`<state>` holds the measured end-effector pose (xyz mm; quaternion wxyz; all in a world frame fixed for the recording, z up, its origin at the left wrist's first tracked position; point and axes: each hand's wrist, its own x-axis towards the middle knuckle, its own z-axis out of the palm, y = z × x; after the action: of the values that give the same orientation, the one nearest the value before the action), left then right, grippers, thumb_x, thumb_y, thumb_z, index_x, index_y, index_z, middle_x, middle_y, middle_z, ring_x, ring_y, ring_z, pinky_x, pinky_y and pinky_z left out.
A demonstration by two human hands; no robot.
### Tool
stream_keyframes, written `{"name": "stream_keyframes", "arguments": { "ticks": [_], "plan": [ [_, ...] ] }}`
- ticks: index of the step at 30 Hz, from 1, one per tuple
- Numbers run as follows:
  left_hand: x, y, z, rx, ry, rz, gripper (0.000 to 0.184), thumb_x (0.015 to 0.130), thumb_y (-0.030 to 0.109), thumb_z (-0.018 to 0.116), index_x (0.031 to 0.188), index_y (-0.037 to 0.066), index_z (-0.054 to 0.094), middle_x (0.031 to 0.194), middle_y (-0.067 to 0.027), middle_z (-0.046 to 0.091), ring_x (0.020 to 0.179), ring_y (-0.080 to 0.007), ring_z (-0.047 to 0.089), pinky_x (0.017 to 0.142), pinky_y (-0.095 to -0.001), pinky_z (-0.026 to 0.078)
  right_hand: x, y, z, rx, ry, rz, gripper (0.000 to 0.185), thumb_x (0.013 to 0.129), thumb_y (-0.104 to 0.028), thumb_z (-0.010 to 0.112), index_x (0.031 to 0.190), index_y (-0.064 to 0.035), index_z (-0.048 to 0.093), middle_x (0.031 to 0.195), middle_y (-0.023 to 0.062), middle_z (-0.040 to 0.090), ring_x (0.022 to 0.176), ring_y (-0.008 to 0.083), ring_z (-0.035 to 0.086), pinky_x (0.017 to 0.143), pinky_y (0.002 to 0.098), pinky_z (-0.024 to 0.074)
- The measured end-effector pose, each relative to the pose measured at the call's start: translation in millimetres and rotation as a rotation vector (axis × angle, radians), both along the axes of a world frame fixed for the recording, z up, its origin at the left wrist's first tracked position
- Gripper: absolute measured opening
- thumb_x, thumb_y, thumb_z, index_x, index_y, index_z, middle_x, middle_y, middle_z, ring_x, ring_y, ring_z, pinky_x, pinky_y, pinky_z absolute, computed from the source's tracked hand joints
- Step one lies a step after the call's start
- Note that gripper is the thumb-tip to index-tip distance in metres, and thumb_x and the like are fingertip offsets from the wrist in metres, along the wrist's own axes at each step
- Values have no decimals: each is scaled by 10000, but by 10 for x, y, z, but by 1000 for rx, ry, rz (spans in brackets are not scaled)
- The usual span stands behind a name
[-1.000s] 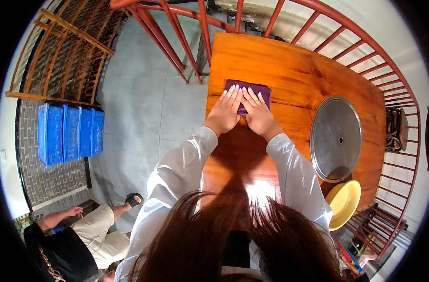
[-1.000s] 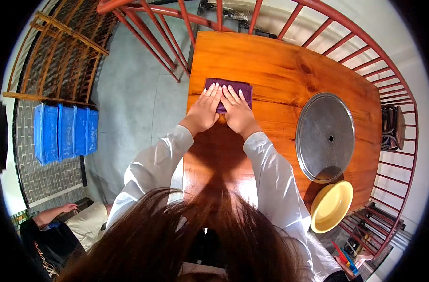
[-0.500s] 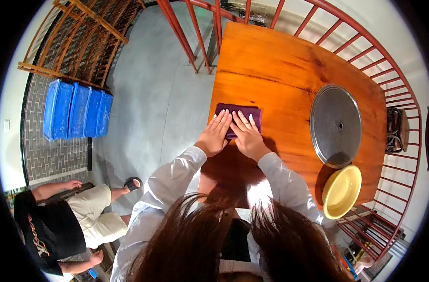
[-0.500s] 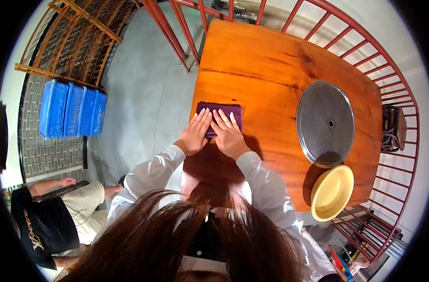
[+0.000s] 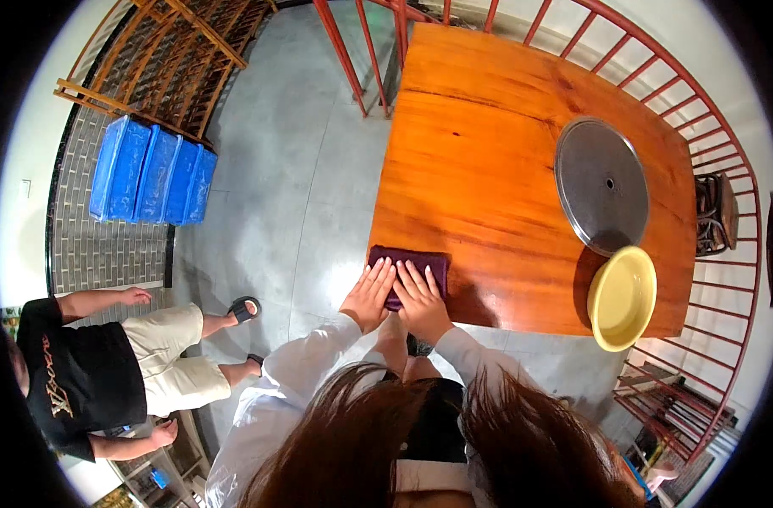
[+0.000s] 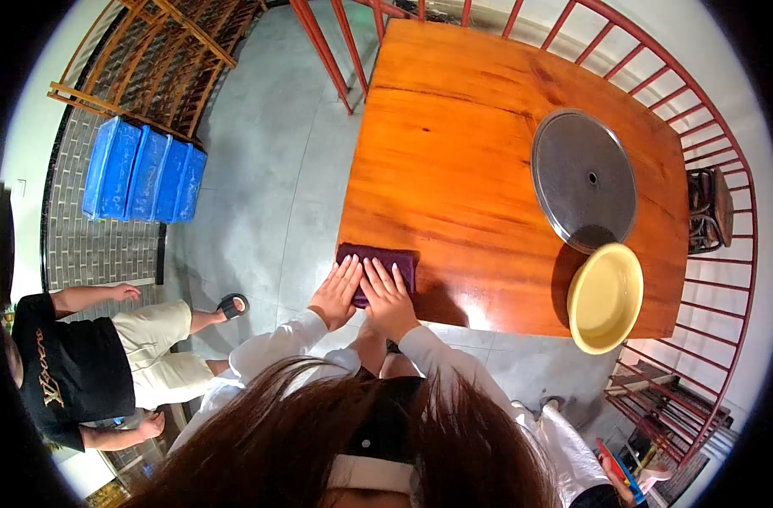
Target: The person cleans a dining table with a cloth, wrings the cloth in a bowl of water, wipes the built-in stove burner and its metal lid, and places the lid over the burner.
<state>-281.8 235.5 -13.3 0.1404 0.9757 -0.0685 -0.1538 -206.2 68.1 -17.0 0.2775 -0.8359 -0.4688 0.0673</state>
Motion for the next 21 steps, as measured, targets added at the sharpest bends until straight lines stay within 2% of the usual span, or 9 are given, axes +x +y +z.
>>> {"name": "stream_keyframes", "arguments": {
  "ticks": [4,9,11,12,14,15,18,20,21],
  "plan": [
    [-336,-96,22,-113,-50,12,835,739,184,546,1444,-63,173,1514,-237,184,1430,-354,135,1170,-447,135,-351,-97,18,28,44,-22,547,755,-168,491,1271,12,522,1429,164,410,1356,288,349,1127,518,189],
    [-409,-29,60,-250,-60,37,759,773,174,535,1437,-29,229,1514,-220,198,1430,-340,138,1167,-422,150,-307,-97,185,19,98,3,487,771,-183,579,1233,-29,562,1401,155,447,1344,270,371,1119,502,218],
    [-394,55,39,-613,-137,257,580,789,43,510,1352,-15,383,1451,-222,330,1376,-372,268,1129,-418,247,-185,-77,151,62,59,75,468,778,-186,598,1223,-45,573,1397,151,452,1346,264,369,1115,504,227],
    [-381,31,20,-615,-137,253,580,789,43,510,1352,-15,383,1451,-222,330,1376,-372,268,1129,-418,247,-129,-56,144,106,23,150,449,785,-188,617,1214,-62,583,1393,148,458,1347,259,368,1111,506,235],
    [-335,-38,-52,-546,-357,692,440,857,-9,427,1295,-1,465,1385,-210,427,1306,-363,382,1099,-417,292,-59,-18,152,118,0,233,501,783,-225,637,1267,-125,555,1423,114,431,1352,239,364,1119,524,222],
    [-276,-21,-132,-537,-350,739,412,905,21,416,1315,5,451,1375,-196,440,1282,-355,407,1084,-407,309,-28,4,141,105,0,236,513,778,-235,644,1272,-131,551,1430,105,424,1352,232,365,1122,523,219],
    [-47,-43,-381,-604,-327,832,420,922,40,419,1340,12,433,1390,-190,428,1297,-357,393,1088,-403,308,19,47,-3,73,-37,204,539,763,-253,664,1277,-140,549,1426,96,431,1349,216,370,1121,524,224],
    [129,-39,-413,-605,-309,781,449,944,103,422,1384,24,390,1449,-194,358,1364,-357,300,1108,-427,271,25,45,-182,45,-5,206,554,754,-251,672,1283,-144,549,1411,96,448,1343,208,378,1117,519,239],
    [231,-37,-363,-476,-335,714,457,942,106,424,1390,26,383,1467,-191,333,1379,-349,277,1119,-438,242,78,80,-163,79,-51,147,561,760,-245,663,1298,-145,537,1387,95,472,1329,220,396,1103,525,261]
  ]
}}
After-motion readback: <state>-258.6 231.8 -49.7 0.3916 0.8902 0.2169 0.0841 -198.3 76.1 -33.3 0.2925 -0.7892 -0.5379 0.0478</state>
